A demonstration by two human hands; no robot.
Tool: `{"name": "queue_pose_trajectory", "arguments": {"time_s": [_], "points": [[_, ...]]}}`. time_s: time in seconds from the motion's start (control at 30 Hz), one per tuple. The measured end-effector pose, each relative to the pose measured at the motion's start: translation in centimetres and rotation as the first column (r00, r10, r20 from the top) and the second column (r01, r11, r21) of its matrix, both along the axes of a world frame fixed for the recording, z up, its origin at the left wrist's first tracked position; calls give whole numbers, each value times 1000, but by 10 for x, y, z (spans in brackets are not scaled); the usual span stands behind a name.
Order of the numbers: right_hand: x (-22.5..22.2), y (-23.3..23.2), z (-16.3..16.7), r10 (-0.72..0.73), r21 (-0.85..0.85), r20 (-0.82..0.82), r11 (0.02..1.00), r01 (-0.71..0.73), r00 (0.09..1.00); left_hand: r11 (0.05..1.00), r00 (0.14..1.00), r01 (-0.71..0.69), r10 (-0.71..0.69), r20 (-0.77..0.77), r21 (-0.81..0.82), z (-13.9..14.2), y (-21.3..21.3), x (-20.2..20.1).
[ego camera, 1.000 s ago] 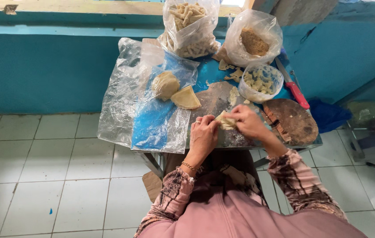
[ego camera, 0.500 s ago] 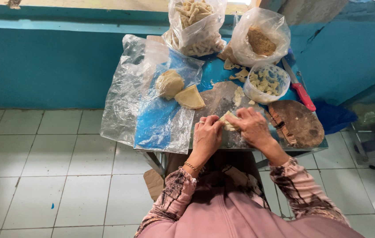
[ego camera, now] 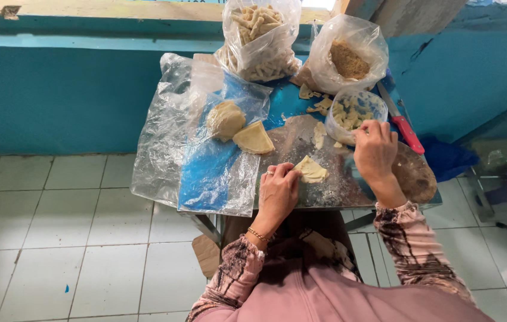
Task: The person sits at a small table and folds triangular dough pieces by hand, pinching the edges closed one at a time. They place each finished folded piece into a plastic bag of finished pieces, occasionally reaching into a bag of brown filling with a spoon to add filling to a dough piece before folding.
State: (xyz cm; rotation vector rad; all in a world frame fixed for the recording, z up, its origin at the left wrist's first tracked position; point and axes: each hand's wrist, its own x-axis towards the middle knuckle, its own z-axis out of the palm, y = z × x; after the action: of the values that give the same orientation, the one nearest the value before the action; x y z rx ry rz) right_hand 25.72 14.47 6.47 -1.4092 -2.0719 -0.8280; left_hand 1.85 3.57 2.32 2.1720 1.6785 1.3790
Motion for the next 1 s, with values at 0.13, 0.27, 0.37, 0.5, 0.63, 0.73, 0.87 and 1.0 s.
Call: {"name": "queue_pose_trajectory", "arguments": {"time_s": [0.13,0.27,0.37,0.5,0.63,0.73,0.87,1.0], "points": [[-6,-5,-12,-43,12,-18,999,43,999,1000,1000,12,-11,21,-12,2,-5,0],[11,33,14,306,-33,-284,944,-329,908,1000,1000,12,-13,24,23,8,-9,0],[18,118,43,119,-119,-341,978,-169,933,1000,1000,20,-20,18,0,11,-13,-1],[8,220,47,-251,-537,37,811,231,967,999,999,38,-37,26,-17,15,-17,-3],[4,257,26,-211,-693,94,688,216,973,999,999,42,-41,27,-17,18,-20,-5],[12,268,13,-215,-627,50,753,198,975,997,998,57,-56,24,-46,20,-20,-6],[25,272,-3,-87,-394,178,906,152,980,997,998,61,-60,30,-39,21,-21,-6],[36,266,-3,8,-471,-6,882,-9,1000,997,996,67,-65,56,-39,22,-22,-6]]}}
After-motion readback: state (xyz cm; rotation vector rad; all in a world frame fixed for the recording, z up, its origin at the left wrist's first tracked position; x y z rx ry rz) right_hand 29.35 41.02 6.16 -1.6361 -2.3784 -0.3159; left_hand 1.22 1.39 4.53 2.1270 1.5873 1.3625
